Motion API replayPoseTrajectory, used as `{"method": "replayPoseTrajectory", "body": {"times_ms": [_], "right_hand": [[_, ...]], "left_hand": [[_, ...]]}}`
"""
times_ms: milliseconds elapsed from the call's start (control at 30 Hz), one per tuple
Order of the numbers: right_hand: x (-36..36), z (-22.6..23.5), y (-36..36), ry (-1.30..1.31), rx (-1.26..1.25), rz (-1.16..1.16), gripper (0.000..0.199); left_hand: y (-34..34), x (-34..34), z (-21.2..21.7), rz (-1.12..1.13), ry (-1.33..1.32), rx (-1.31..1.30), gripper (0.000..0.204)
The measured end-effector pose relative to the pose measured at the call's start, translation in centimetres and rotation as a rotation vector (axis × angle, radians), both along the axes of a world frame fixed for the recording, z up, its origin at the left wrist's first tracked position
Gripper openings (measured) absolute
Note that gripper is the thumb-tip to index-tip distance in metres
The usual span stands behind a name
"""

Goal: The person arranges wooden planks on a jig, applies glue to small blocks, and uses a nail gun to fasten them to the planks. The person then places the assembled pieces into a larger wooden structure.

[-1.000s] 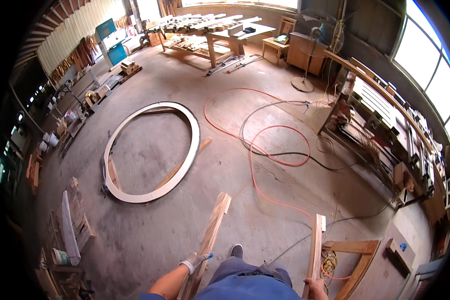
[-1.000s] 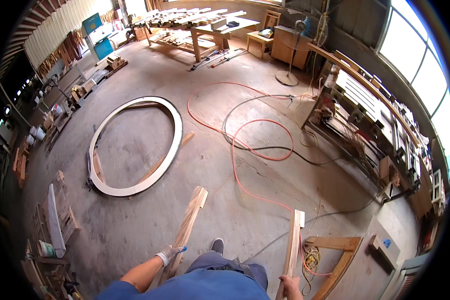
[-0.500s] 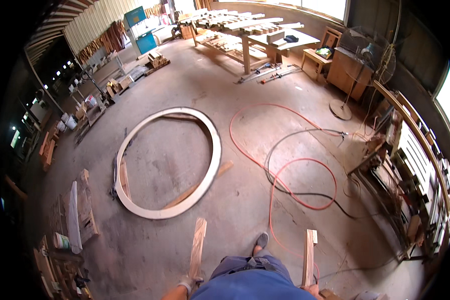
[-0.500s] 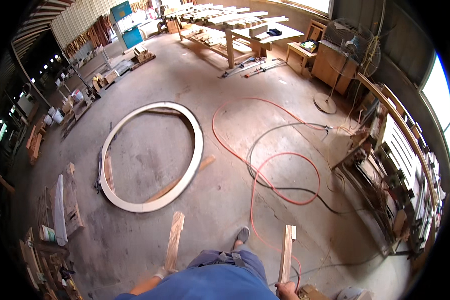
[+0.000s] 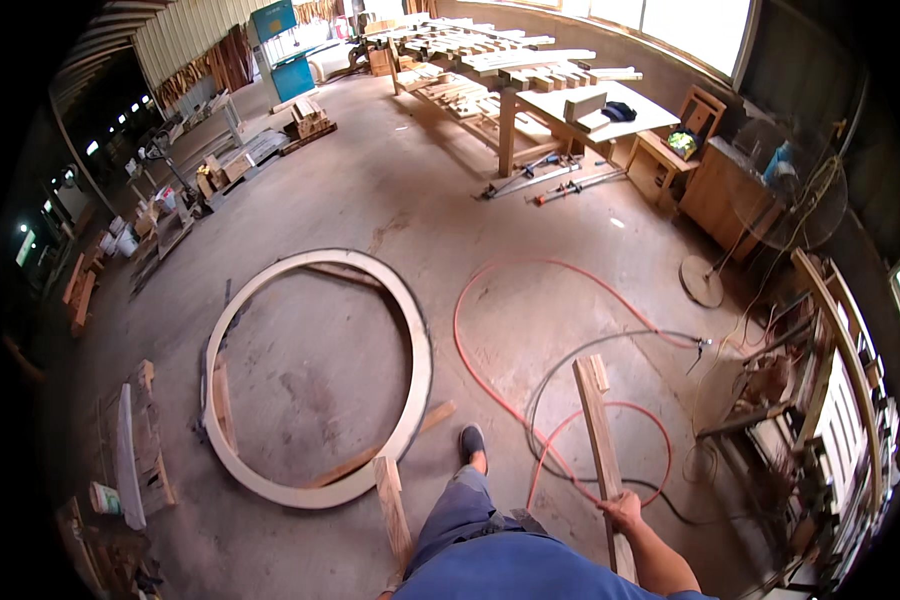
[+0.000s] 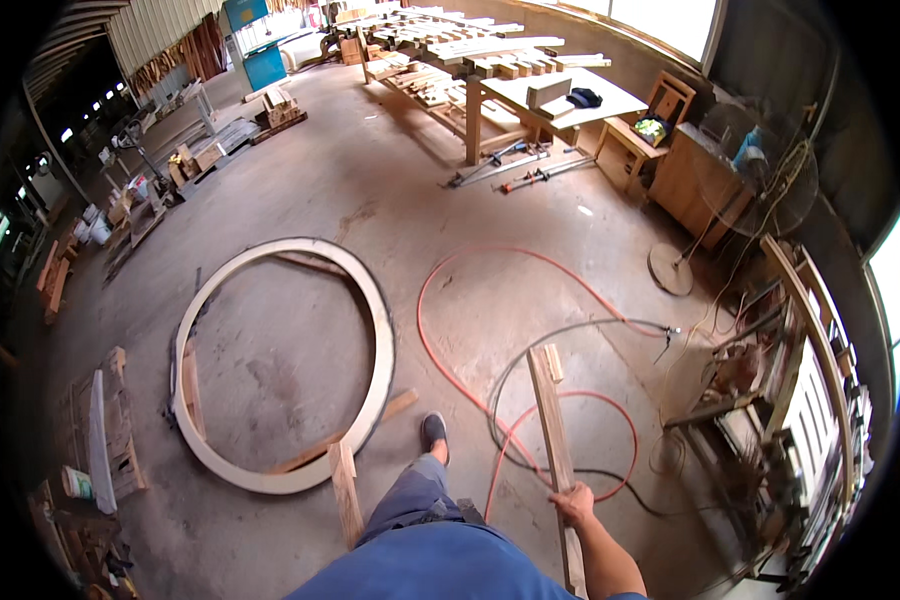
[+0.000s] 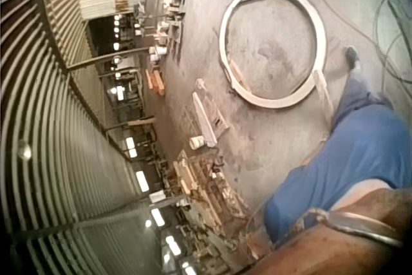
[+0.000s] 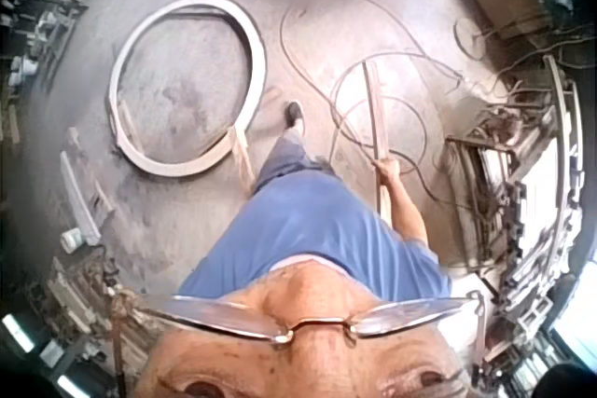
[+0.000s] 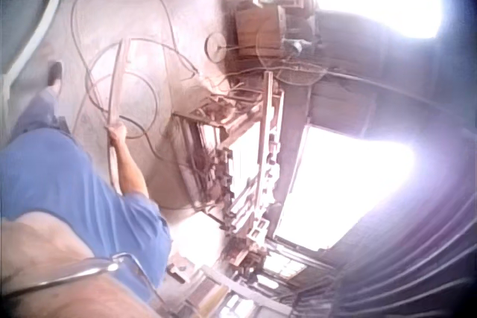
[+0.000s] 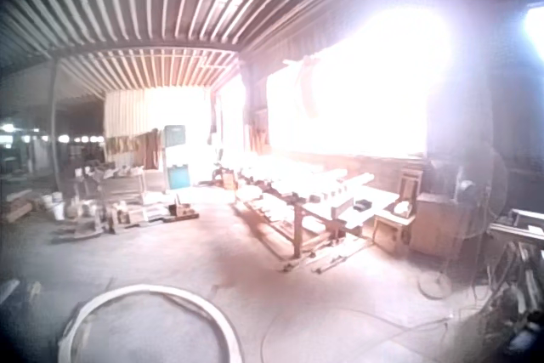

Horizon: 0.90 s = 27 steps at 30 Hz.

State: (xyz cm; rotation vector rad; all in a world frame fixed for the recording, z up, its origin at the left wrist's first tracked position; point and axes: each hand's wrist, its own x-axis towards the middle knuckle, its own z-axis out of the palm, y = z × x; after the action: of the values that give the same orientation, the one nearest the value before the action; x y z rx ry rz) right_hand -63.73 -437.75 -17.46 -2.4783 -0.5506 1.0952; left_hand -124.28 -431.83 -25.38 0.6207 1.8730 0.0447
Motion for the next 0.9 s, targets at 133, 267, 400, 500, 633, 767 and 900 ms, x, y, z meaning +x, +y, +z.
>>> {"method": "replayPoseTrajectory", "body": {"times_ms": [133,267,400,500,633,767,900], "right_hand": [[2.6,2.4,11.4,0.052,-0.249,0.04,0.064],[7.2,-2.9,15.1,-0.07,-0.291,0.176,0.066],[9.3,2.2,27.0,0.02,-0.382,0.046,0.064],[12.5,4.5,37.1,-0.06,-0.34,0.046,0.068],[20.7,0.3,49.2,-0.061,-0.26,0.092,0.066],[27.4,2.1,66.4,-0.13,-0.131,0.229,0.062],[32.6,5.5,84.6,-0.159,-0.074,0.336,0.058]], "left_hand": [[15.7,4.6,1.3,0.136,-0.107,0.004,0.029],[34.4,10.9,5.5,0.265,-0.304,-0.009,0.026],[48.4,13.8,4.0,0.416,-0.329,0.149,0.031],[57.8,17.0,1.7,0.422,-0.283,0.198,0.036],[67.2,23.0,1.2,0.52,-0.256,0.22,0.039],[72.9,30.4,4.1,0.504,-0.158,0.112,0.035],[82.3,37.1,6.6,0.451,-0.146,0.089,0.031]]}}
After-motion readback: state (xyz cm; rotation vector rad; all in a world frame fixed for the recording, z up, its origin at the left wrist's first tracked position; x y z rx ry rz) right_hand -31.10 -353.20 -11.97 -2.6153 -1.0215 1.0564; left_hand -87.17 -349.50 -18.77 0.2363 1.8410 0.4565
